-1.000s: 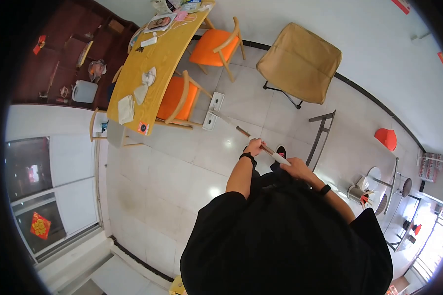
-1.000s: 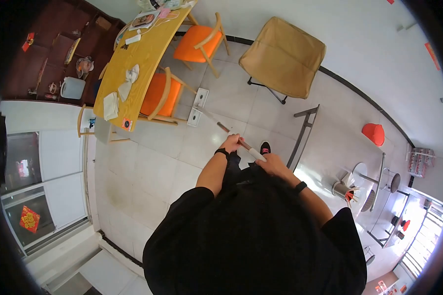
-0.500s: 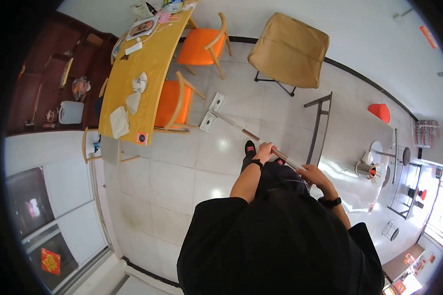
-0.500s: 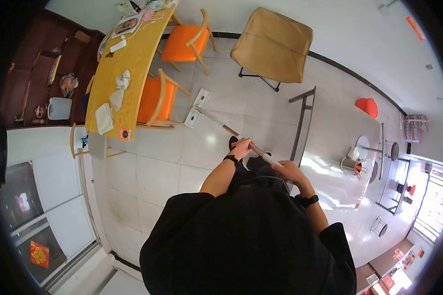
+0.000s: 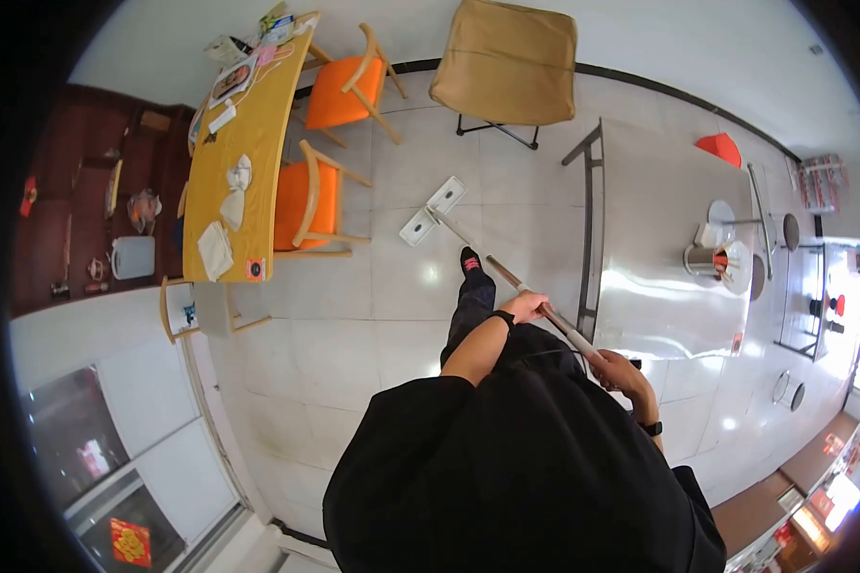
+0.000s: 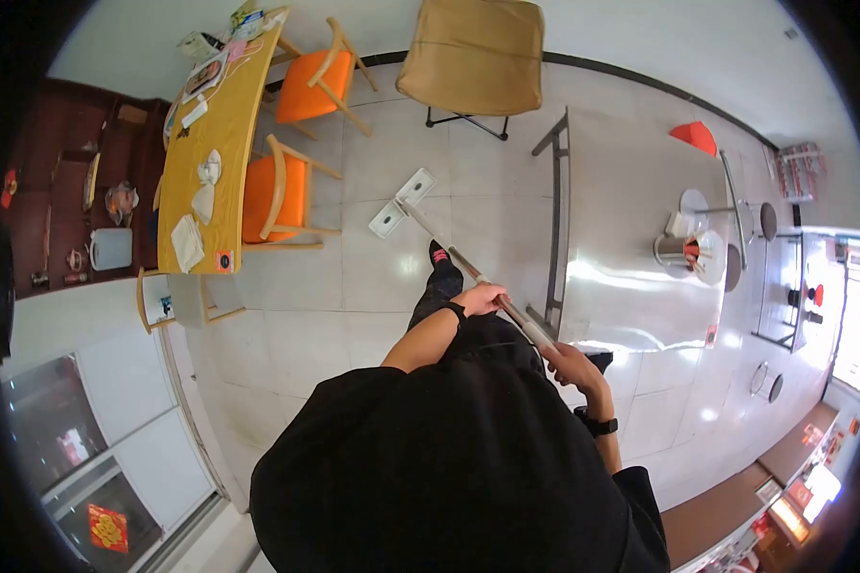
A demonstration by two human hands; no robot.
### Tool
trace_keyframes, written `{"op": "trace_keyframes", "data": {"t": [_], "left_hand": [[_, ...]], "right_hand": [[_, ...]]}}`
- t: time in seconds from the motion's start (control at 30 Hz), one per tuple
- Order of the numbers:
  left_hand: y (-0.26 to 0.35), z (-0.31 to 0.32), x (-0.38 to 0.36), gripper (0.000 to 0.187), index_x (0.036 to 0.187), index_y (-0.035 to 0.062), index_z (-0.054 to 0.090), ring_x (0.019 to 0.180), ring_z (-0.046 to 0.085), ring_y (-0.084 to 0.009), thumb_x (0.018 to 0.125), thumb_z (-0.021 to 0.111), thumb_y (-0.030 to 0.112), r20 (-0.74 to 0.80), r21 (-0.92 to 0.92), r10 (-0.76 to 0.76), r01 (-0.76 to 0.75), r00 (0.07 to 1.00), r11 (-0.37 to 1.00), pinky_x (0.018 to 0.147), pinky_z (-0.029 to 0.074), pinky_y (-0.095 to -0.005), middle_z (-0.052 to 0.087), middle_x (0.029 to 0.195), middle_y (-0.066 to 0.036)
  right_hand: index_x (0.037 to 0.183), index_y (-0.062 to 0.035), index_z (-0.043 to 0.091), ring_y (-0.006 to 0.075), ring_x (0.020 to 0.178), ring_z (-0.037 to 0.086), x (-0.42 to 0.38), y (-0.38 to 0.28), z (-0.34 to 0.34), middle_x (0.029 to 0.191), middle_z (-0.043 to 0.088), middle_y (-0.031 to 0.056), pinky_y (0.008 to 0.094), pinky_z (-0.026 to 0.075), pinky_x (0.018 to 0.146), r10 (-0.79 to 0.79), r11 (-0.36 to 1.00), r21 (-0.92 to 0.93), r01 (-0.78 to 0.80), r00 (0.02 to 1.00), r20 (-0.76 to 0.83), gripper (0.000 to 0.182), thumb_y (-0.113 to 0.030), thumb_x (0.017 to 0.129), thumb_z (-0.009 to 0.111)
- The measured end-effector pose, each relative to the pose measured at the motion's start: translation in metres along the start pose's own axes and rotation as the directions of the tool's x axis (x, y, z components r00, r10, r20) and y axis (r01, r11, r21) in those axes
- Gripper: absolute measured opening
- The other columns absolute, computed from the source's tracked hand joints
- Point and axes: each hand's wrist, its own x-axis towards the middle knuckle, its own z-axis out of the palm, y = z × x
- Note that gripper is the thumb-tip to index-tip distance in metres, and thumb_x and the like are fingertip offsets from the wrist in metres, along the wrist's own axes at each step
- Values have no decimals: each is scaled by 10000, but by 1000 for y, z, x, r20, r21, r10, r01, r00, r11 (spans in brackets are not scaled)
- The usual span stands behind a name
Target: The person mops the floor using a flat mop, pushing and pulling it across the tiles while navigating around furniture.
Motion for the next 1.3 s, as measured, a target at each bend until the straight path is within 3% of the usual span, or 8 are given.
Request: {"op": "trace_keyframes", "data": {"t": [0.13, 0.33, 0.57, 0.87, 0.97, 1.2, 1.27, 1.3], "left_hand": [[-39, 33, -2, 103, 812, -39, 497, 750, 555, -238, 787, 473, 58, 64, 28, -67, 66, 996, 997, 747, 475, -381, 537, 784, -135], [-63, 56, -3, 100, 840, -14, 491, 753, 556, -224, 811, 481, 81, 100, 58, -122, 117, 987, 991, 758, 471, -361, 532, 785, -111], [-77, 25, 7, 117, 868, -21, 477, 729, 555, -229, 814, 485, 83, 4, 137, -76, 75, 997, 988, 694, 491, -366, 538, 770, -124], [-8, -21, -8, 127, 876, -30, 463, 716, 551, -244, 819, 468, 83, -26, 55, -33, 35, 999, 998, 687, 489, -375, 517, 751, -130], [25, -35, -20, 121, 864, -22, 467, 720, 552, -238, 809, 483, 85, -133, 124, -23, 40, 991, 991, 691, 489, -369, 518, 760, -124], [97, -98, -17, 103, 839, -14, 468, 722, 546, -221, 767, 476, 60, -141, 174, 51, -26, 989, 984, 673, 485, -366, 515, 760, -111], [121, -120, -16, 126, 853, -21, 466, 705, 548, -227, 776, 465, 78, -243, 241, 163, -103, 956, 965, 642, 482, -369, 524, 757, -122], [132, -129, -20, 154, 868, -27, 467, 694, 551, -235, 783, 462, 101, -333, 277, 228, -136, 915, 951, 617, 479, -368, 536, 758, -136]], "right_hand": [[827, -13, 528, 87, 445, 429, -42, 27, -6, 593, 463, 18, 217, 346, 389, 69, 997, 35, -66, 993, -100, 526, -528, 801, 422], [651, -17, 510, 65, 414, 395, -59, 63, -9, 532, 439, -10, 220, 304, 360, -63, 997, -46, 55, 977, -206, 350, -337, 791, 530], [724, 17, 573, 98, 440, 463, -39, 87, 30, 522, 492, 31, 255, 366, 404, -161, 986, -4, 166, 949, -271, 357, -336, 770, 546], [737, 36, 576, 180, 494, 514, 3, 21, 52, 538, 526, 117, 321, 401, 489, -276, 957, -169, 237, 923, -269, 399, -360, 764, 536], [707, 24, 582, 135, 515, 510, 15, -11, 65, 547, 528, 72, 294, 397, 491, -240, 964, -172, 201, 938, -249, 387, -356, 764, 532], [749, 19, 588, 136, 490, 507, 61, -84, 97, 531, 507, 69, 297, 391, 472, -285, 943, -257, 214, 914, -288, 390, -365, 767, 522], [766, 38, 572, 298, 578, 560, 87, -105, 114, 614, 551, 191, 387, 422, 561, -354, 914, -282, 291, 913, -204, 409, -366, 769, 508], [766, 38, 572, 298, 578, 560, 103, -116, 124, 614, 551, 191, 387, 422, 561, -349, 918, -276, 286, 912, -217, 409, -366, 769, 508]]}}
